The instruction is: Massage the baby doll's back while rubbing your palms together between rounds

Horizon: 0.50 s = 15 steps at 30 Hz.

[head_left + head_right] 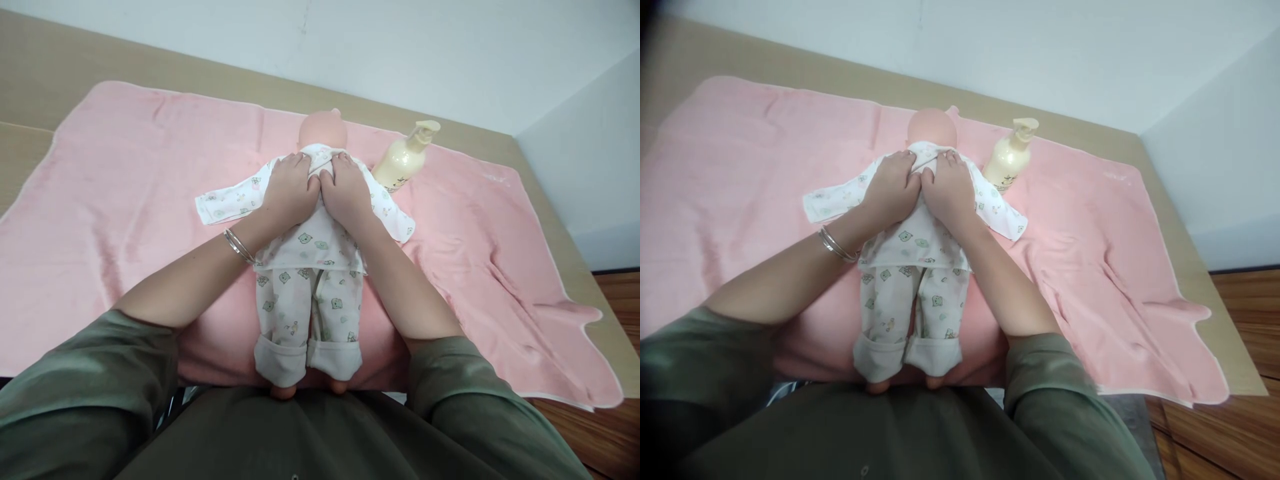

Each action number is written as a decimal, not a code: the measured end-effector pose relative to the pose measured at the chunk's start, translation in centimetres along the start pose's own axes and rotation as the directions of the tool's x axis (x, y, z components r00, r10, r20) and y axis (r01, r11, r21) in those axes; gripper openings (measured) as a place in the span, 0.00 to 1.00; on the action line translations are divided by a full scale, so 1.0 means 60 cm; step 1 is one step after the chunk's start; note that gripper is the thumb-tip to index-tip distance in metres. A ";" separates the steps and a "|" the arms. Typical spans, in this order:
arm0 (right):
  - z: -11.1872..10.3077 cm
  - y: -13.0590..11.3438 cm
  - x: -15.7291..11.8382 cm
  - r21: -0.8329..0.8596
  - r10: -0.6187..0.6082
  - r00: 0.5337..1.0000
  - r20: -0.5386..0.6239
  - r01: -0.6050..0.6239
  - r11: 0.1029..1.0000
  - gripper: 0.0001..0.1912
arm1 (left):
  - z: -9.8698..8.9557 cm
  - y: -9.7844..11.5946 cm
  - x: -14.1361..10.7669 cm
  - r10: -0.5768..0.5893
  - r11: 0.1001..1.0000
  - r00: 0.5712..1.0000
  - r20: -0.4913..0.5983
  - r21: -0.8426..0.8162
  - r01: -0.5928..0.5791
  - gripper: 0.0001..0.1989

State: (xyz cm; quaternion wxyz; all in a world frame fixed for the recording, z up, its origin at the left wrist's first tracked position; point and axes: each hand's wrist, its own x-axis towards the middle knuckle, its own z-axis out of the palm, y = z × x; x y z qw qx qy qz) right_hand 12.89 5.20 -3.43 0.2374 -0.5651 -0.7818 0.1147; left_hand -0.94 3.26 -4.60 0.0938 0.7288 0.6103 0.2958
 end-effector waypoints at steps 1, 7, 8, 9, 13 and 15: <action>-0.002 -0.003 -0.003 -0.013 0.005 1.000 -0.008 -0.006 1.000 0.26 | 0.001 -0.001 0.000 -0.003 1.000 1.000 0.000 -0.005 0.003 0.22; -0.006 -0.019 -0.021 -0.013 0.094 0.990 -0.105 -0.096 0.995 0.18 | 0.006 -0.011 0.004 -0.064 0.996 0.998 0.007 -0.060 0.065 0.26; -0.005 -0.019 -0.022 -0.005 0.098 0.988 -0.116 -0.099 0.995 0.17 | 0.005 -0.012 0.006 -0.073 0.995 0.997 0.017 -0.066 0.074 0.26; -0.003 -0.018 -0.023 -0.002 0.098 0.987 -0.127 -0.099 0.995 0.15 | 0.004 -0.012 0.008 -0.076 0.995 0.997 0.028 -0.069 0.078 0.26; 0.001 -0.015 -0.020 -0.021 0.079 0.986 -0.146 -0.083 0.996 0.13 | -0.002 -0.010 0.013 -0.064 0.997 0.997 0.040 -0.048 0.066 0.25; 0.001 -0.016 -0.018 -0.036 0.070 0.990 -0.125 -0.074 0.997 0.13 | -0.003 -0.008 0.013 -0.066 0.997 0.997 0.032 -0.032 0.067 0.25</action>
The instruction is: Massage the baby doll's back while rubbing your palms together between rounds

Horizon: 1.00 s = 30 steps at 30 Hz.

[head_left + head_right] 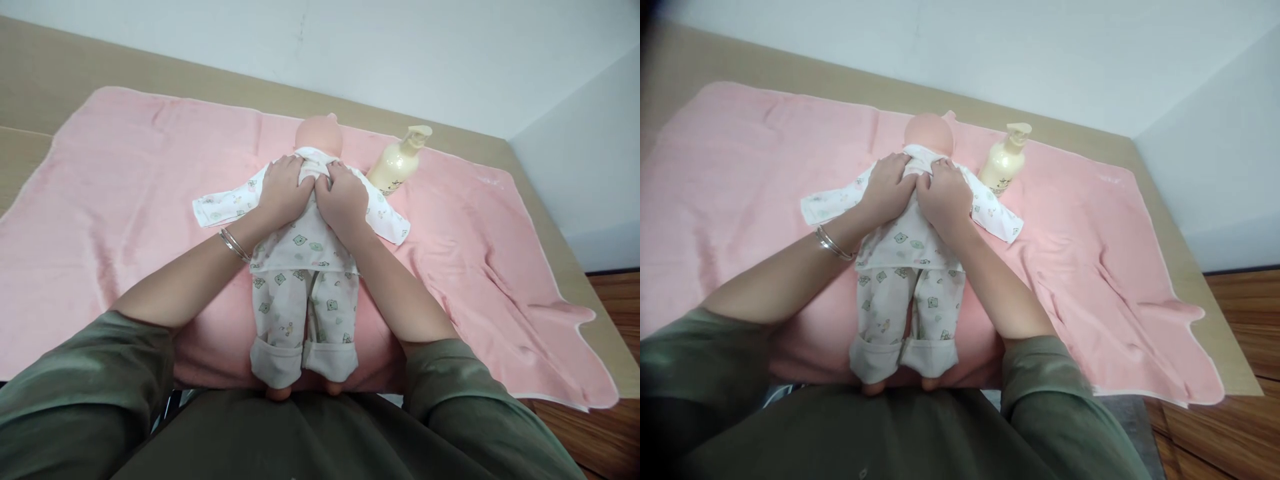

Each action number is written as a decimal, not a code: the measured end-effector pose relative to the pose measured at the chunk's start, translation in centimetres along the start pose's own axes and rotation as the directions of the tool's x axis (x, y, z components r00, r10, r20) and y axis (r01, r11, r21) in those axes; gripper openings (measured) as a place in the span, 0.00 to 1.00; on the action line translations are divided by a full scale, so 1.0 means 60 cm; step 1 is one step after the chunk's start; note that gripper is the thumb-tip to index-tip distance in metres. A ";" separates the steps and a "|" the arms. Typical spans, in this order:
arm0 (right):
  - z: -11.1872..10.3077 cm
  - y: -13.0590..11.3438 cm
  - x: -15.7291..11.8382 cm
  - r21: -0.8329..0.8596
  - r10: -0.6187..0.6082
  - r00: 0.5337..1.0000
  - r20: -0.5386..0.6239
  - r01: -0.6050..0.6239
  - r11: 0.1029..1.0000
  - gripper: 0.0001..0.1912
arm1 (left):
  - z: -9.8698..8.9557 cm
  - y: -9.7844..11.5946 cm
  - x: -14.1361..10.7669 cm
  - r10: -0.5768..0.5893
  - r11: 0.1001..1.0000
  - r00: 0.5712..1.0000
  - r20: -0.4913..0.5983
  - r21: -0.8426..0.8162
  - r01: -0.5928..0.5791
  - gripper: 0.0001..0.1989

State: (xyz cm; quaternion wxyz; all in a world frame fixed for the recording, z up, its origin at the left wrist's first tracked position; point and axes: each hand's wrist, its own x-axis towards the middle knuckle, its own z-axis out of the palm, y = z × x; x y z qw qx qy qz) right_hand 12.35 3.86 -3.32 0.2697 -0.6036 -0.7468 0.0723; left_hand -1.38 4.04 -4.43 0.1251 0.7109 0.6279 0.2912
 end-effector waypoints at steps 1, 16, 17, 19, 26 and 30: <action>0.000 -0.001 0.000 -0.003 -0.005 1.000 0.012 0.005 1.000 0.14 | 0.000 0.001 -0.001 -0.003 1.000 1.000 -0.002 0.009 0.003 0.25; -0.024 -0.034 -0.009 -0.119 0.053 0.971 0.234 -0.025 0.993 0.31 | 0.015 -0.009 -0.002 -0.005 1.000 0.998 -0.065 0.028 0.007 0.24; -0.028 -0.043 -0.019 -0.140 0.060 0.967 0.248 -0.025 0.990 0.32 | 0.013 -0.012 0.003 0.004 1.000 0.998 -0.056 0.012 -0.004 0.23; -0.034 -0.056 -0.036 -0.172 0.032 0.967 0.252 0.013 0.985 0.31 | 0.007 -0.014 0.011 0.012 1.000 1.000 -0.028 -0.003 -0.012 0.23; -0.042 -0.018 0.000 -0.119 -0.113 0.943 0.312 0.157 0.980 0.27 | 0.009 0.027 -0.033 0.094 0.990 0.992 -0.086 0.109 -0.084 0.23; -0.035 0.004 0.029 -0.166 -0.033 0.962 0.270 0.081 0.983 0.27 | 0.013 0.051 -0.069 0.207 0.965 0.978 -0.034 0.171 -0.199 0.28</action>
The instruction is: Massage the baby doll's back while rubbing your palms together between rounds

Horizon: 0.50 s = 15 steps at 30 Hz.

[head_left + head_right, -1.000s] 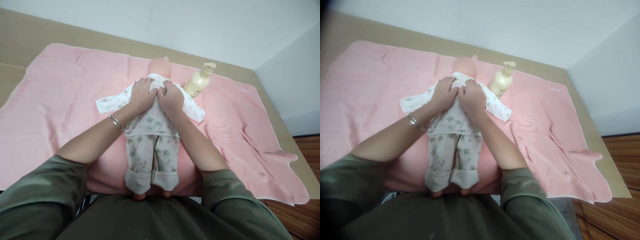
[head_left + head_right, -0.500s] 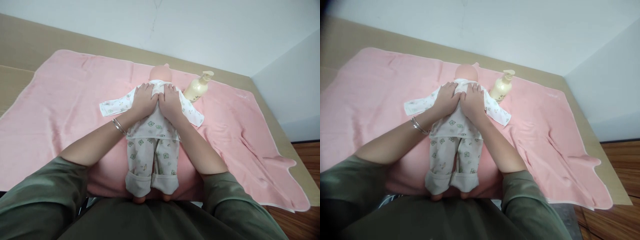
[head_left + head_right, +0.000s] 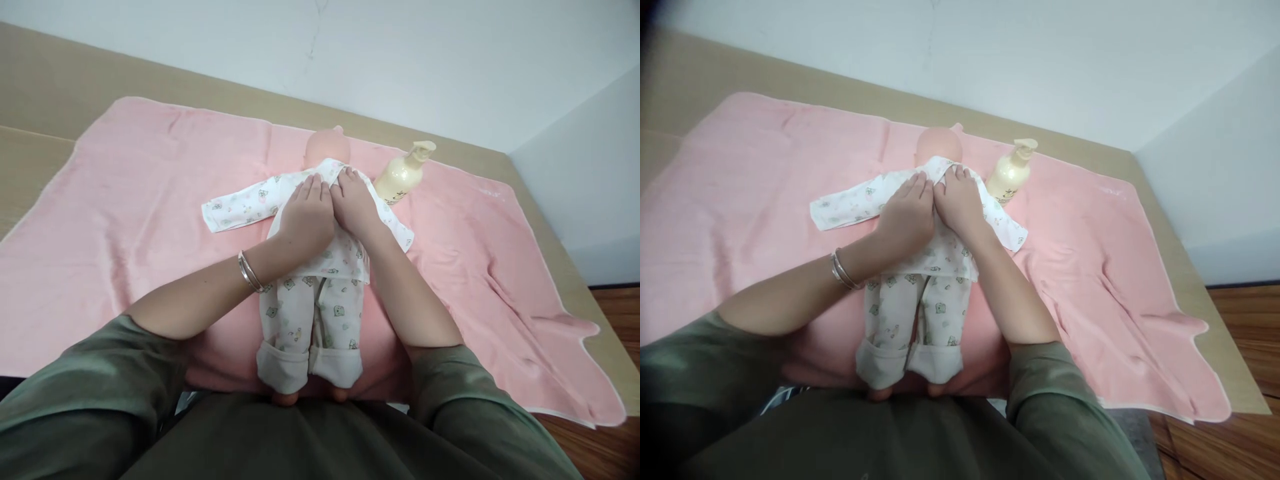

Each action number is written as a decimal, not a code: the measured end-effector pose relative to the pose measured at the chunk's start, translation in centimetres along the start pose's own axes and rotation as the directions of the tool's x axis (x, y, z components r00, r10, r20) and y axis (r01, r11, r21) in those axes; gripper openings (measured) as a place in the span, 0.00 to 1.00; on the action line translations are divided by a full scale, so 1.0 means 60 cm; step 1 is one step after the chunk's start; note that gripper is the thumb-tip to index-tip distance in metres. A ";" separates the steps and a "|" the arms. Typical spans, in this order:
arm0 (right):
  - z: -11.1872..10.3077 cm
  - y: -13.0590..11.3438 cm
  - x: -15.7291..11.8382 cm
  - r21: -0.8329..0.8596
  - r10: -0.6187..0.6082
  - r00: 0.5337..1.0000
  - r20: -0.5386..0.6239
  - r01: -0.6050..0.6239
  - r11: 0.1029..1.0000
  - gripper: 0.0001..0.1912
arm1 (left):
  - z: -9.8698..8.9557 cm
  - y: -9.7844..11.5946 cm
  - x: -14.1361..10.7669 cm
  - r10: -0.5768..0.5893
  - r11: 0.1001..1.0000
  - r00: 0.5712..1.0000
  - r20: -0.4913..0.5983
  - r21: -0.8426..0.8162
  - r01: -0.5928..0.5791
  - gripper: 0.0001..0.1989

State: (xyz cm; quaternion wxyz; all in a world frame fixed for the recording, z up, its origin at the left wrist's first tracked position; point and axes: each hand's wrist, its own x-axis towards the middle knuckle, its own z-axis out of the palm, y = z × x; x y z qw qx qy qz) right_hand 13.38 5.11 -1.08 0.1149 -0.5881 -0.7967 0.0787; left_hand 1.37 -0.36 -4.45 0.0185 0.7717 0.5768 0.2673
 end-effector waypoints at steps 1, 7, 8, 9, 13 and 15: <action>-0.001 -0.001 -0.001 -0.011 0.005 1.000 0.005 -0.005 1.000 0.28 | -0.002 -0.001 0.001 -0.004 1.000 1.000 0.008 -0.003 0.004 0.28; -0.020 -0.044 -0.057 -0.125 -0.103 0.991 0.088 0.113 0.986 0.25 | -0.019 -0.057 0.057 -0.167 0.980 0.980 0.105 -0.093 0.177 0.21; -0.023 -0.051 -0.065 -0.146 -0.140 0.986 0.089 0.152 0.978 0.25 | -0.021 -0.063 0.063 -0.190 0.973 0.974 0.122 -0.107 0.203 0.21; -0.024 -0.056 -0.070 -0.158 -0.173 0.981 0.086 0.185 0.970 0.26 | -0.021 -0.066 0.066 -0.204 0.969 0.971 0.128 -0.113 0.219 0.21; -0.026 -0.049 -0.060 -0.061 -0.163 0.984 0.066 0.167 0.984 0.27 | -0.010 -0.045 0.048 -0.182 0.980 0.981 0.064 -0.071 0.186 0.25; -0.025 -0.033 -0.044 0.035 -0.144 0.988 0.057 0.142 0.989 0.26 | -0.003 -0.028 0.032 -0.151 0.987 0.988 0.028 -0.058 0.153 0.27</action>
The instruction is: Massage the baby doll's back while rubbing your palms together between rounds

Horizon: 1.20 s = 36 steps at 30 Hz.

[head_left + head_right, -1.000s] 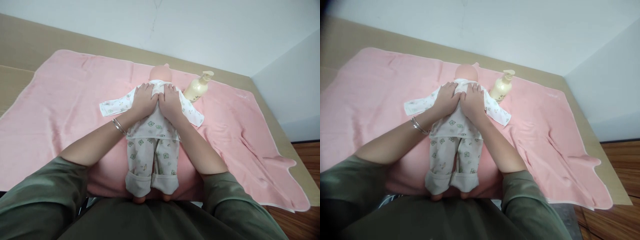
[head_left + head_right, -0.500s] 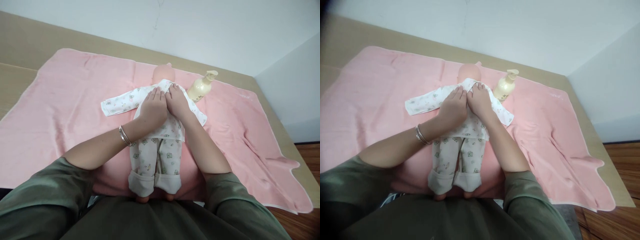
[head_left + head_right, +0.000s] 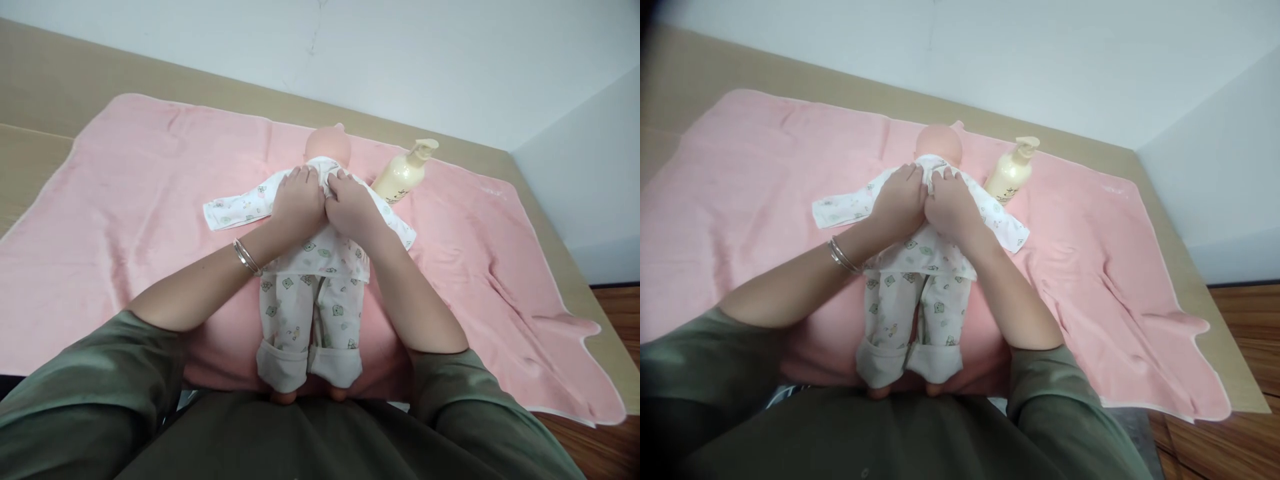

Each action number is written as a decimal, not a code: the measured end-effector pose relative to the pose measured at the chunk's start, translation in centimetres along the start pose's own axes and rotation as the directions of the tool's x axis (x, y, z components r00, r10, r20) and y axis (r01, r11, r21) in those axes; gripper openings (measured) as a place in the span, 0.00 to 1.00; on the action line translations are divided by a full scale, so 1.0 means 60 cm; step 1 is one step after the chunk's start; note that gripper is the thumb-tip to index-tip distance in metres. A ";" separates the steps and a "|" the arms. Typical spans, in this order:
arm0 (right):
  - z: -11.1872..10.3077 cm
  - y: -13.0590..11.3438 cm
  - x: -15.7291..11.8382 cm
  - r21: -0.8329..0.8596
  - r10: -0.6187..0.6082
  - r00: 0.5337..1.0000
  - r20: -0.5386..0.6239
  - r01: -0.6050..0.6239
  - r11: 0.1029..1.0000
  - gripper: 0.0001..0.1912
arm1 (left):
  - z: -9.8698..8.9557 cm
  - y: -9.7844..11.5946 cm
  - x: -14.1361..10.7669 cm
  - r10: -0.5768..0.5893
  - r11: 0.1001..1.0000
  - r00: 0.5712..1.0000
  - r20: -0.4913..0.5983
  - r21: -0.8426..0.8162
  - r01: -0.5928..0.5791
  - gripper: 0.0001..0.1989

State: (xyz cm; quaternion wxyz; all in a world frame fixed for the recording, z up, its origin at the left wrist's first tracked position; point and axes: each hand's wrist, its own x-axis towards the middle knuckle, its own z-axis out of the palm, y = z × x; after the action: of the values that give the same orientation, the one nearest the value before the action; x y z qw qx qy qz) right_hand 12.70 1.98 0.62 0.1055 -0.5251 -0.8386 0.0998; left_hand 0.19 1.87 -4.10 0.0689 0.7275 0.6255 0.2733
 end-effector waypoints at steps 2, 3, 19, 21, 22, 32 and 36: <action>0.003 0.018 0.014 0.064 -0.003 1.000 -0.026 0.005 0.998 0.24 | 0.006 0.010 -0.014 0.025 1.000 1.000 -0.005 -0.001 -0.025 0.28; 0.006 0.026 0.019 0.079 -0.005 0.999 -0.041 0.008 0.997 0.24 | 0.008 0.013 -0.019 0.029 1.000 1.000 0.001 -0.003 -0.029 0.29; 0.016 0.009 0.002 -0.009 0.003 0.999 -0.053 -0.004 1.000 0.24 | -0.008 -0.017 0.012 -0.004 1.000 1.000 0.028 -0.029 0.005 0.23; 0.021 0.029 0.020 0.036 0.038 0.996 -0.082 -0.035 0.999 0.25 | -0.004 -0.007 -0.006 0.054 0.998 0.997 0.047 -0.028 -0.053 0.25; 0.024 0.037 0.027 0.054 0.053 0.994 -0.096 -0.048 0.997 0.26 | -0.004 -0.002 -0.012 0.087 0.996 0.994 0.073 -0.018 -0.086 0.26; 0.027 -0.002 -0.005 -0.060 -0.017 0.997 -0.070 0.013 0.998 0.28 | -0.024 -0.039 0.032 0.156 0.987 0.975 0.158 0.017 -0.160 0.21; 0.033 -0.026 -0.023 -0.106 -0.012 0.996 -0.091 0.003 0.994 0.31 | -0.024 -0.044 0.039 0.037 0.999 0.991 0.130 -0.033 -0.033 0.22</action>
State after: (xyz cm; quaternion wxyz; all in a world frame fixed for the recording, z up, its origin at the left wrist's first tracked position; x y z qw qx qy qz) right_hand 11.41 -0.04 -0.93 0.1165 -0.5308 -0.8389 0.0307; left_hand -2.63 4.31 -3.31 0.1163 0.7536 0.6024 0.2359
